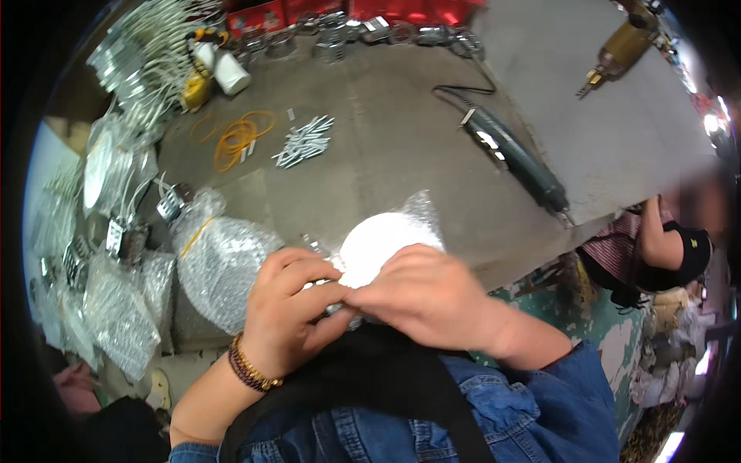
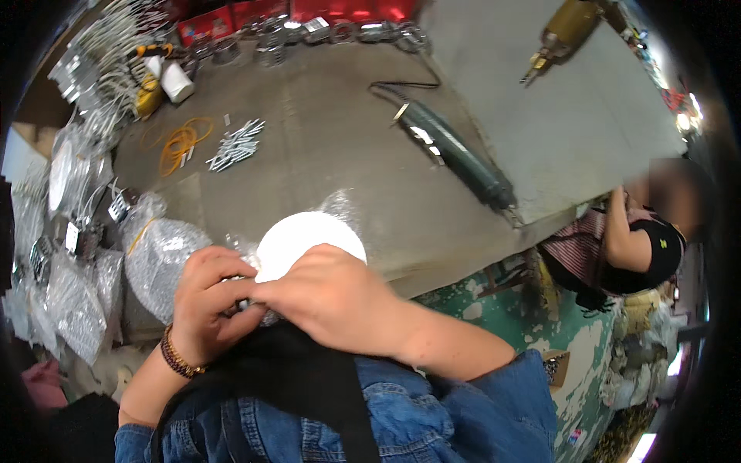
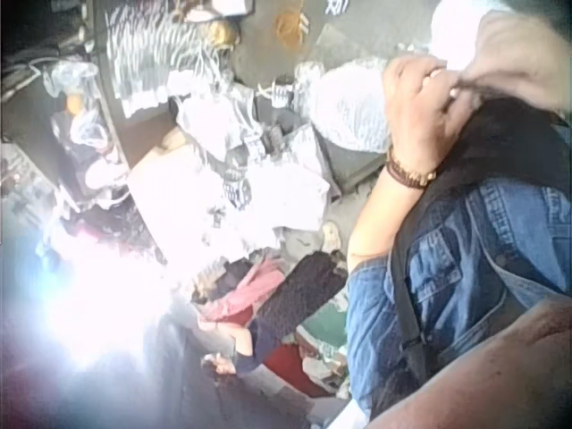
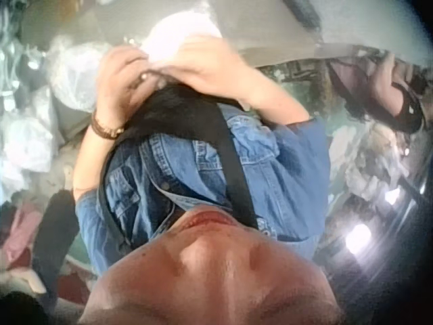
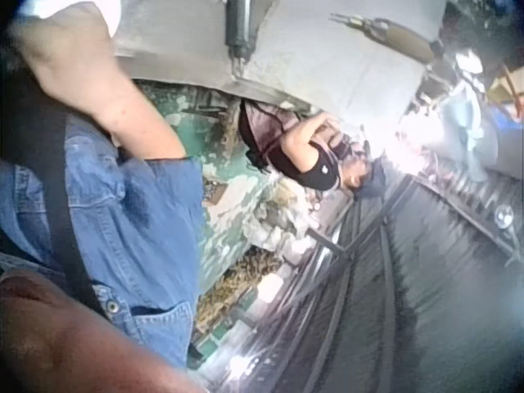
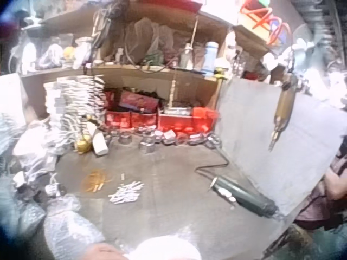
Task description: Using an electric screwdriver to attach screws to small metal electronic components on an assembly line.
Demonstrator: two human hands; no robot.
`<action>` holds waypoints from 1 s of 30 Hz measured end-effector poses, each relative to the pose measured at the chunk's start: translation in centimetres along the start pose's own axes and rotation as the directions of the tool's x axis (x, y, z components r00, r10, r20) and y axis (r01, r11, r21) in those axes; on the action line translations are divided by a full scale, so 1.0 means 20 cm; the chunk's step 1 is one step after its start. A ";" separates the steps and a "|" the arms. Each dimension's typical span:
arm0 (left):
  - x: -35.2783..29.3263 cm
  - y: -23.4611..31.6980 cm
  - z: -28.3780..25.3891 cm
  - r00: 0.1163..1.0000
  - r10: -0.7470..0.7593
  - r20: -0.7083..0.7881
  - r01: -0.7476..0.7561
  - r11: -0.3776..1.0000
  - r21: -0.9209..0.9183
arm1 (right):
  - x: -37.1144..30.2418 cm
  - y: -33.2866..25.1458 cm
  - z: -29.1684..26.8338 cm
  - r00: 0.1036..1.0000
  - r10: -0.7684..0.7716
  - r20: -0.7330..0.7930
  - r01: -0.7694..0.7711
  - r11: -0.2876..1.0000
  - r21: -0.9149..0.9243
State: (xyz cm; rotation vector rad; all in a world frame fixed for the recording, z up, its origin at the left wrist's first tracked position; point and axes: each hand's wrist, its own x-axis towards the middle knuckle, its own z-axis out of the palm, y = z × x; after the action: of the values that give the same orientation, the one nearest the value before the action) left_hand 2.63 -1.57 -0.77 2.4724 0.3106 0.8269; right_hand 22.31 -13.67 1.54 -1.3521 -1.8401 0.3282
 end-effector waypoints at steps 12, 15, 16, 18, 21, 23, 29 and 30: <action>0.01 0.02 -0.01 1.000 -0.004 -0.031 0.004 1.000 -0.013 | -0.14 0.63 -0.85 0.743 0.578 -0.337 -0.666 0.595 -0.450; -0.01 0.01 0.01 0.999 -0.019 -0.049 0.018 1.000 -0.016 | -0.14 0.47 -0.87 0.687 0.693 -0.220 -0.435 0.634 0.640; -0.02 0.02 -0.01 0.999 -0.021 -0.048 0.021 1.000 -0.003 | -0.11 0.33 -0.83 0.785 0.602 -0.144 -0.280 0.553 0.785; 0.00 0.00 0.00 0.999 -0.006 -0.032 0.006 1.000 -0.006 | -0.10 0.28 -0.71 0.942 0.308 -0.133 -0.007 0.413 0.911; -0.01 -0.01 0.00 0.999 0.004 -0.042 -0.005 1.000 -0.025 | -0.03 0.27 -0.56 0.948 -0.216 -0.232 0.293 0.315 0.903; -0.02 0.00 -0.01 0.998 0.005 -0.055 -0.005 1.000 -0.008 | -0.02 0.18 -0.50 0.965 -0.167 -0.203 0.251 0.347 0.904; 0.00 0.00 -0.01 0.999 0.005 -0.043 -0.007 0.999 -0.050 | -0.17 0.13 -0.40 0.913 0.343 -0.220 0.209 0.069 0.976; 0.00 -0.01 -0.01 0.999 0.005 -0.038 -0.008 0.997 -0.074 | -0.16 0.11 -0.38 0.882 0.425 -0.202 0.206 0.038 0.978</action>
State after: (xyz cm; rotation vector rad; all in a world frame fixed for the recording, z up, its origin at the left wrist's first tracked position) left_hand 2.54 -1.40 -0.80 2.3926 0.2797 0.8727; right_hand 29.61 -17.46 3.57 -0.3751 -0.5847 1.0738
